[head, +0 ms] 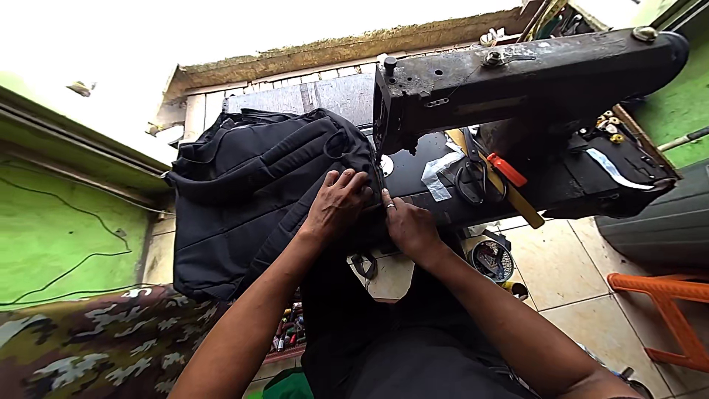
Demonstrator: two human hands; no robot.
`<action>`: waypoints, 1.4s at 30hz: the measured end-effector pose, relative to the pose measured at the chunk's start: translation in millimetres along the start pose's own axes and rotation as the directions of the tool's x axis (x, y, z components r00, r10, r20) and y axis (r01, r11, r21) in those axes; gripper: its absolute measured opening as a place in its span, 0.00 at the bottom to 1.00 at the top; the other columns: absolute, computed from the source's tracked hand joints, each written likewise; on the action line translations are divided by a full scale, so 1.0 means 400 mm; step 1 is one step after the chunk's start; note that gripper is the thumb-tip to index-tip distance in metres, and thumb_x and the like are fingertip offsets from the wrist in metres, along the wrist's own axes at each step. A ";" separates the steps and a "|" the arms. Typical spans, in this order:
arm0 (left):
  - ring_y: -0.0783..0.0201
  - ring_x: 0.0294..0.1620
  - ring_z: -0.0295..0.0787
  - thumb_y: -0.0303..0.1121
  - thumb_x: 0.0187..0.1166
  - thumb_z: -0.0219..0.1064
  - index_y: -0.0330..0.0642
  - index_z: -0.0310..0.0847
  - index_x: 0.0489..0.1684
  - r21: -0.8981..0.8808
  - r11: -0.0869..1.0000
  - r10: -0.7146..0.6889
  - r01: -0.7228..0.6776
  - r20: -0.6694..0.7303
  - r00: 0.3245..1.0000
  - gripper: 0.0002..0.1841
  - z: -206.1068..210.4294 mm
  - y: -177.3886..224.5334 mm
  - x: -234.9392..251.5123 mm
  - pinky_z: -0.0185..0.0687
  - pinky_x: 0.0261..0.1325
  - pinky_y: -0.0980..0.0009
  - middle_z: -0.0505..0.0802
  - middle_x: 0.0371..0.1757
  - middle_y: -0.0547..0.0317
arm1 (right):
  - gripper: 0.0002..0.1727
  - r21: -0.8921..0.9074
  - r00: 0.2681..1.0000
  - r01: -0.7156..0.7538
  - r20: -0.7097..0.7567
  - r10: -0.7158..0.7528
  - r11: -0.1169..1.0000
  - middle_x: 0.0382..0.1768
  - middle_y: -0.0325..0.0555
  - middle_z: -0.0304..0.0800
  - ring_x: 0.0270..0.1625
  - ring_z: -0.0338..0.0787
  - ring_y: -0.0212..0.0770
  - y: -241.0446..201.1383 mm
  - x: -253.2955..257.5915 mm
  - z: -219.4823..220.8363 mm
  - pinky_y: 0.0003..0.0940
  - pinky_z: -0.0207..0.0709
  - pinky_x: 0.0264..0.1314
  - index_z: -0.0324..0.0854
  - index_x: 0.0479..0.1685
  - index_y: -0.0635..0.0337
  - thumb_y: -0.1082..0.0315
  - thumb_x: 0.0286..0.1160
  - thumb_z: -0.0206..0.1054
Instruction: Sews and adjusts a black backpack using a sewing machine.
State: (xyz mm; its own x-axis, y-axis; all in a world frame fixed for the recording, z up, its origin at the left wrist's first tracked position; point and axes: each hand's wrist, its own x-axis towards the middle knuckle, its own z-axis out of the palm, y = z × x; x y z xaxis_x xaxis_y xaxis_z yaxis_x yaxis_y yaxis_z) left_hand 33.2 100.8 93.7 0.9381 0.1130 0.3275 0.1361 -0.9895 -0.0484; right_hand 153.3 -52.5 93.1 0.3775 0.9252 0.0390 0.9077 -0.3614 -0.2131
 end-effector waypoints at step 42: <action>0.54 0.46 0.93 0.32 0.79 0.67 0.40 0.89 0.42 -0.130 0.974 -0.200 0.184 -0.126 0.972 0.07 0.050 0.126 0.027 0.83 0.55 0.58 0.94 0.40 0.52 | 0.09 0.222 0.999 -0.048 -0.009 0.051 0.974 0.41 0.57 0.87 0.41 0.91 0.56 0.077 0.110 -0.024 0.54 0.85 0.41 0.88 0.44 0.65 0.67 0.81 0.67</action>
State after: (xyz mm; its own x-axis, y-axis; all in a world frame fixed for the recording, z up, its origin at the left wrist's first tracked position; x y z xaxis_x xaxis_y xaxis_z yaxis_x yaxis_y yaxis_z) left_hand 56.5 54.1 75.8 0.8439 0.2966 0.4470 0.2636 -0.9550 0.1360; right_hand 199.8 -23.9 97.5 0.4252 0.9043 0.0369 0.8253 -0.3707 -0.4260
